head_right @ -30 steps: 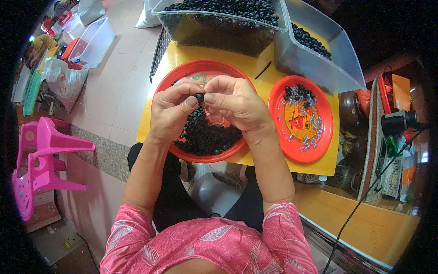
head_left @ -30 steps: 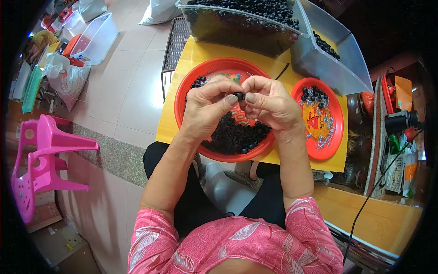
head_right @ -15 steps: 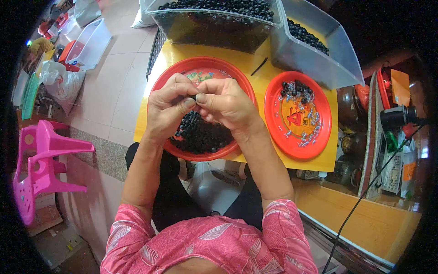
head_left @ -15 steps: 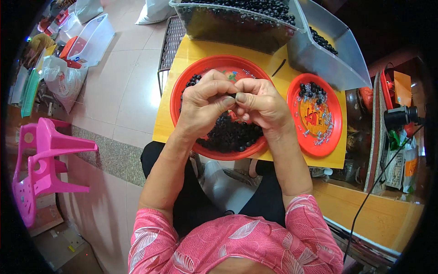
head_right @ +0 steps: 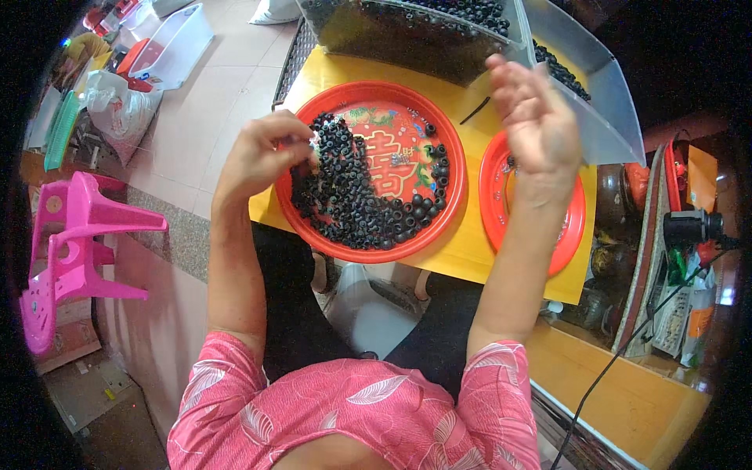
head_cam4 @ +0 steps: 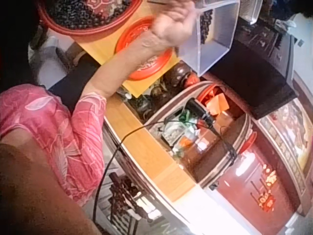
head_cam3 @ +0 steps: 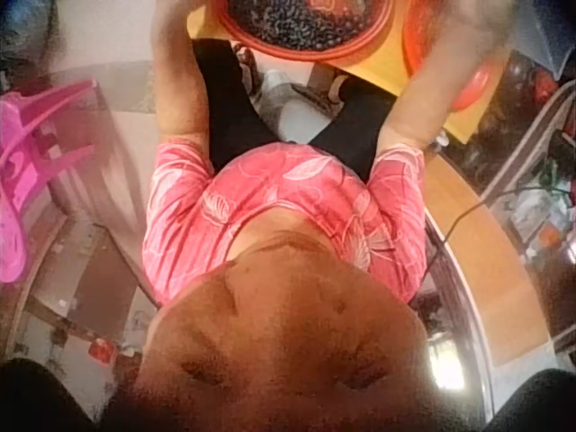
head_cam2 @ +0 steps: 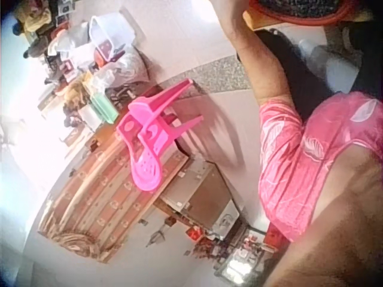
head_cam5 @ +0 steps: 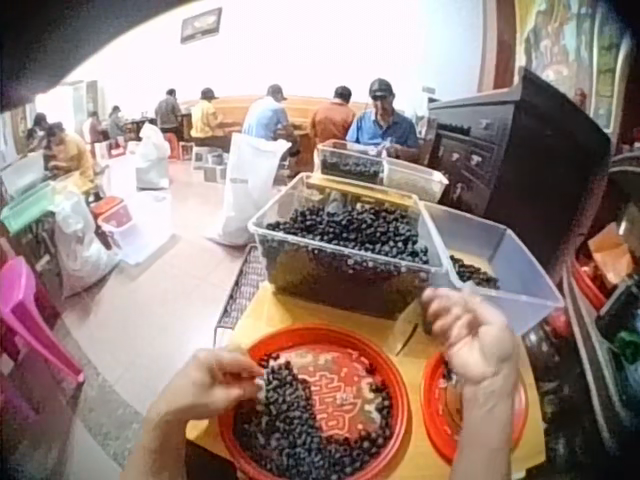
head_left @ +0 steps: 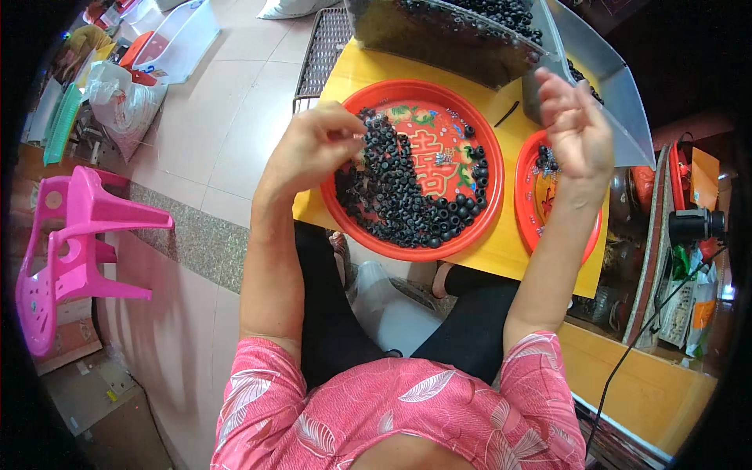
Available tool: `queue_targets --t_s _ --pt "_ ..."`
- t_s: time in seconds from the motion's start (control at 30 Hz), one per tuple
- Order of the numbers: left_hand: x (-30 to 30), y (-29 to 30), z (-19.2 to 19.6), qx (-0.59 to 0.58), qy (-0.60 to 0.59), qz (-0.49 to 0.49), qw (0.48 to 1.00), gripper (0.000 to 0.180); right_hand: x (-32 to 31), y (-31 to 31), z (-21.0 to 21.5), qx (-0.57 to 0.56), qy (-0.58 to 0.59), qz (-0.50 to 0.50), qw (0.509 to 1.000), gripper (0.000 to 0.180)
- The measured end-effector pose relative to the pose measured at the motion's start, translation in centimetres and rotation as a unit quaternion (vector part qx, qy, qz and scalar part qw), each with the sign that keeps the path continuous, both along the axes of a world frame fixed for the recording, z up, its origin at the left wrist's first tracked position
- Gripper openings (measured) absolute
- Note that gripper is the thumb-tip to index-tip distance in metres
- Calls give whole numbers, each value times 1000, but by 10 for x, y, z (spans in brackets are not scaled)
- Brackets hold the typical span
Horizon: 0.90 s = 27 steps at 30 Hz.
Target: The person assembles small parts by picking black pieces and metal pins from trays and inserting the pins into the black pieces by hand.
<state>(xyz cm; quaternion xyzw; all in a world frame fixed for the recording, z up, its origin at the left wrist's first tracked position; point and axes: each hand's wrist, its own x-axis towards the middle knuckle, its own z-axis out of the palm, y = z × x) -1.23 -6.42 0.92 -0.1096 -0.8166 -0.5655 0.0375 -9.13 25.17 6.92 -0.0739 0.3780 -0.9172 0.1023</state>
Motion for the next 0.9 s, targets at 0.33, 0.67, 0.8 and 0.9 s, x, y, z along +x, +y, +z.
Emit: queue_targets --t_s 0.33,0.67,0.8,0.9 --pt "0 12 -1 -243 145 -16 959 15 56 -90 -50 552 337 -44 762 17" --pt "3 3 1 -193 70 14 979 16 82 -142 -58 689 455 -15 564 17" --pt "4 0 -1 -135 44 23 990 16 81 -139 -61 689 451 -12 568 13" --pt "8 -2 8 -75 13 19 997 14 75 -130 -58 676 434 -30 595 9"
